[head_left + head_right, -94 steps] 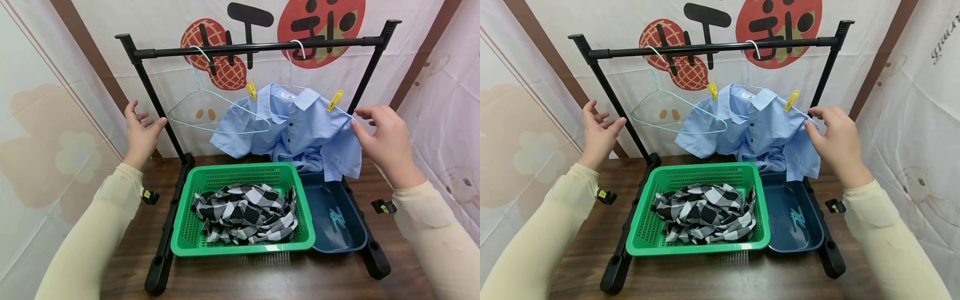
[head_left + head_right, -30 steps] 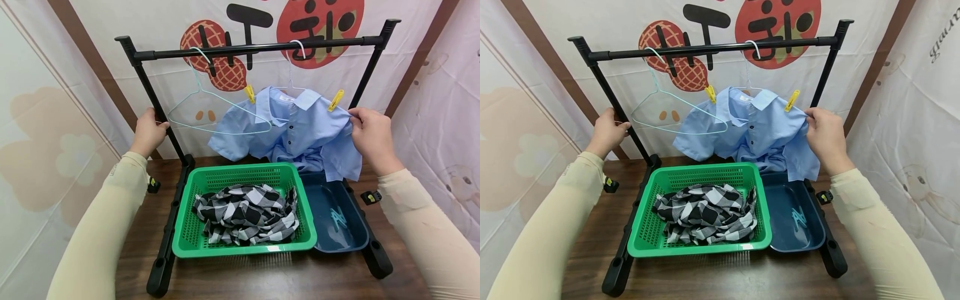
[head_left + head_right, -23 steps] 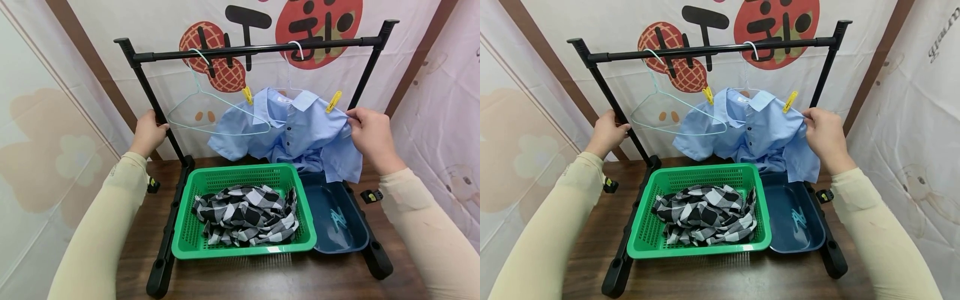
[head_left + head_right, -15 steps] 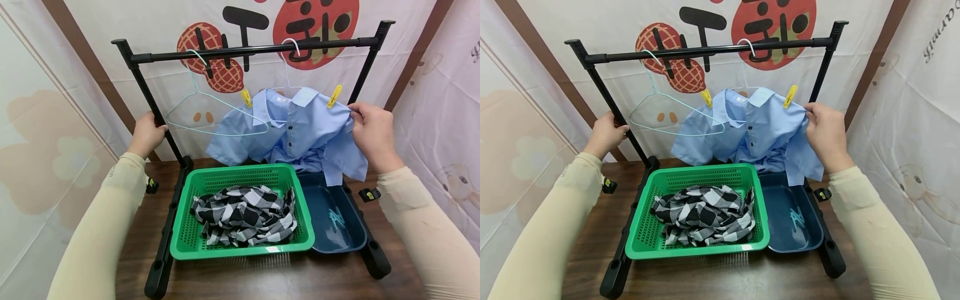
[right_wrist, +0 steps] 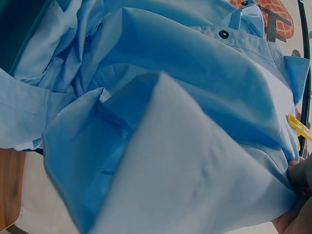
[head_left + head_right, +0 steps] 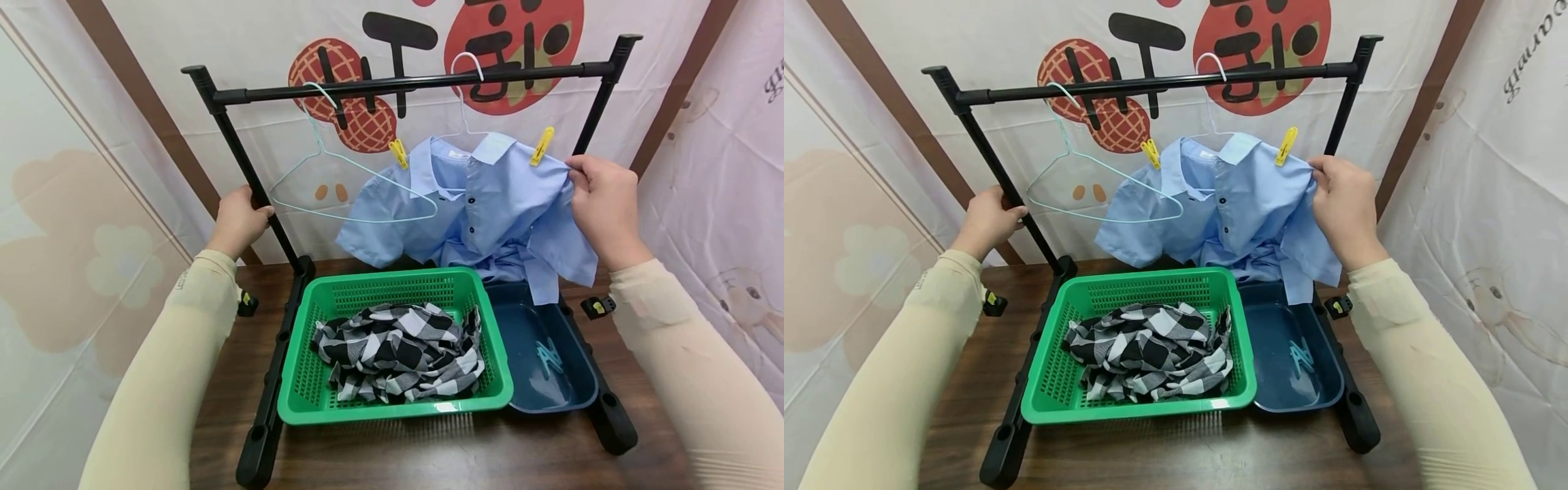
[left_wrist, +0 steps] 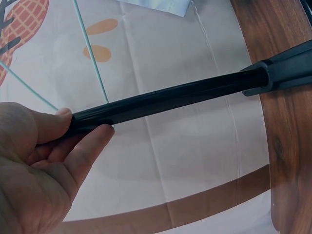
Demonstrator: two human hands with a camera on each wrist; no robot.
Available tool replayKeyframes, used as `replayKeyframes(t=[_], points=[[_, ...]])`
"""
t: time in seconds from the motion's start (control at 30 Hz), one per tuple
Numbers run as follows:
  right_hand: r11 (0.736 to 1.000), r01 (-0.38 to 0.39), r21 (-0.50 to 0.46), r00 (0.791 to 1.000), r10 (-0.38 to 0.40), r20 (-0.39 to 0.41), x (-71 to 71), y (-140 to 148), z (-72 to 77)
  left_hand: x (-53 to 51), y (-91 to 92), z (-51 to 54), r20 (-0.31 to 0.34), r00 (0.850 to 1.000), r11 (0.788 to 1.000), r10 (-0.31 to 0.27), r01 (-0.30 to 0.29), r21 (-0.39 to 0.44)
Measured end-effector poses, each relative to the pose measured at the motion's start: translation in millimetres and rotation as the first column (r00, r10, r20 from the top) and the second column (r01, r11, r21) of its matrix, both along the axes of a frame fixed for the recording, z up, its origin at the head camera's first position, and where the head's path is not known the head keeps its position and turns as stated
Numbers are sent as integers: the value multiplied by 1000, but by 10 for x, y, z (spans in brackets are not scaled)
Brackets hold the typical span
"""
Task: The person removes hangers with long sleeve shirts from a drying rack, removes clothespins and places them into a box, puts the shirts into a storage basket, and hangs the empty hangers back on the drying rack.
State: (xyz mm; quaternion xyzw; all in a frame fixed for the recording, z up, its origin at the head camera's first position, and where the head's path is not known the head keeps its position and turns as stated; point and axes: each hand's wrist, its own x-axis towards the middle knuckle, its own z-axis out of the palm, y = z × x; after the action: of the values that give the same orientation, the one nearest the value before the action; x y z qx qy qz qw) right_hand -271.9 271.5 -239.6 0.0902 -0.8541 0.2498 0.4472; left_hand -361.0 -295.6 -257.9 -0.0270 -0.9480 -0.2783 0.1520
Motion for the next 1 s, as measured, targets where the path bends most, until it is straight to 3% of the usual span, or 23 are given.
replayKeyframes(t=[0.6, 1.0], points=[[998, -22, -51, 999, 24, 46, -185, -61, 100, 20, -12, 1, 18, 1000, 1000, -21, 21, -18], [997, -18, -73, 995, 25, 102, -197, -18, -97, 24, -19, -29, 5, 1000, 1000, -16, 16, -24]])
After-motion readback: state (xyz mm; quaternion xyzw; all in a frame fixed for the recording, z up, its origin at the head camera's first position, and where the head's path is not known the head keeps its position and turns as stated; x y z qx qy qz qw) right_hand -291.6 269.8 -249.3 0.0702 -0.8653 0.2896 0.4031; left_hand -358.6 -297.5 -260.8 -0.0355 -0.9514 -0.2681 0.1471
